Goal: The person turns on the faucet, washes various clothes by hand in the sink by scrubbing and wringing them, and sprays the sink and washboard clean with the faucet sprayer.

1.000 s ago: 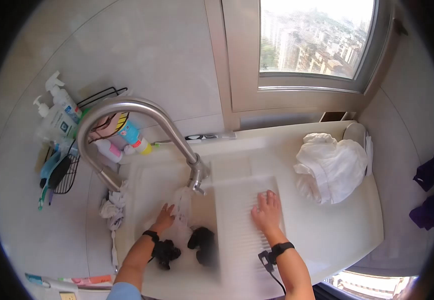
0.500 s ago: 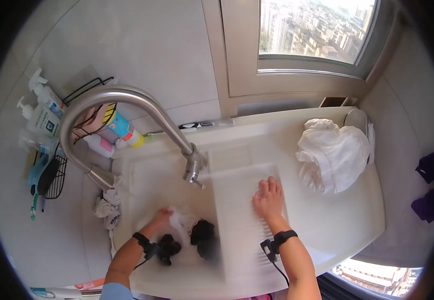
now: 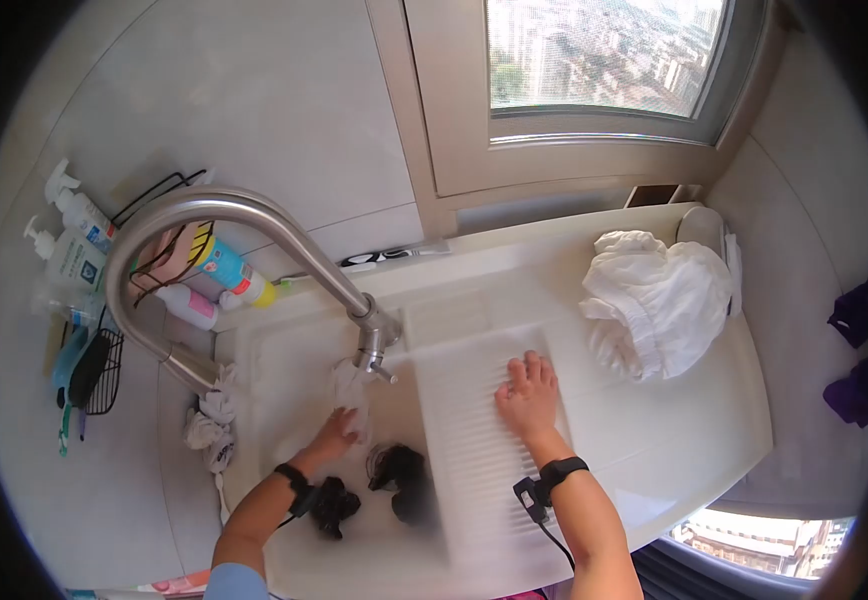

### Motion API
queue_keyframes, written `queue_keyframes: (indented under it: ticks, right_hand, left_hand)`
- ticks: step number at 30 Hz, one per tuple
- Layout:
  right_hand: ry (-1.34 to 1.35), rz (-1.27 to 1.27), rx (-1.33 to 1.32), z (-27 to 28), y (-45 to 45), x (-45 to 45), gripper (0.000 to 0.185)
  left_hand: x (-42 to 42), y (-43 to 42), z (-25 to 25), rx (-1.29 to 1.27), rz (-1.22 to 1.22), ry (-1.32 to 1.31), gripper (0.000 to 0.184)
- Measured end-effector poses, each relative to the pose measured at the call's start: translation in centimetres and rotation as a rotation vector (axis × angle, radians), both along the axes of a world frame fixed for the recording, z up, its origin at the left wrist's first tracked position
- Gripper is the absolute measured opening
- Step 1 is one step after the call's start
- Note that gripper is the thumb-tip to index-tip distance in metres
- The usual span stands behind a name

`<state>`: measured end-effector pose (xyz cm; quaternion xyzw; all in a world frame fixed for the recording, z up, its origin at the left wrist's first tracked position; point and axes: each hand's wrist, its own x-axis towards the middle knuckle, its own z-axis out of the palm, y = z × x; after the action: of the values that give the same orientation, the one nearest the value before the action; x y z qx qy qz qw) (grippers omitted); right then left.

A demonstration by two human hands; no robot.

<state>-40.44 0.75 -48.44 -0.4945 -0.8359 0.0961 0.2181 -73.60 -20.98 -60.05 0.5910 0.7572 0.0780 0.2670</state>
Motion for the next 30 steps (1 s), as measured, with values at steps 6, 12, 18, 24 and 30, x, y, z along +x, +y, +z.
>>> queue_keyframes:
  ticks: [6, 12, 18, 24, 30]
  right_hand:
    - [-0.001, -0.001, 0.009, -0.3, 0.2, 0.0, 0.035]
    - [-0.006, 0.002, -0.018, 0.2, 0.3, 0.0, 0.035]
    - [0.084, -0.02, 0.11, -2.9, 0.0, 0.0, 0.031]
    - [0.43, 0.485, -0.425, -2.4, -4.8, -3.3, 0.027]
    - [0.435, 0.095, -0.655, 0.7, -3.4, 1.2, 0.035]
  left_hand:
    - [-2.8, 3.9, -8.2, 0.099, 0.371, 0.387, 0.088]
    - [4.6, 0.7, -3.1, -0.323, -0.01, 0.044, 0.065]
    - [5.8, -1.0, 6.6, 0.111, 0.277, -0.194, 0.031]
    - [15.3, 1.7, 22.9, 0.426, 0.417, -0.837, 0.029]
    - [17.8, 4.9, 18.0, 0.617, 0.185, -0.374, 0.027]
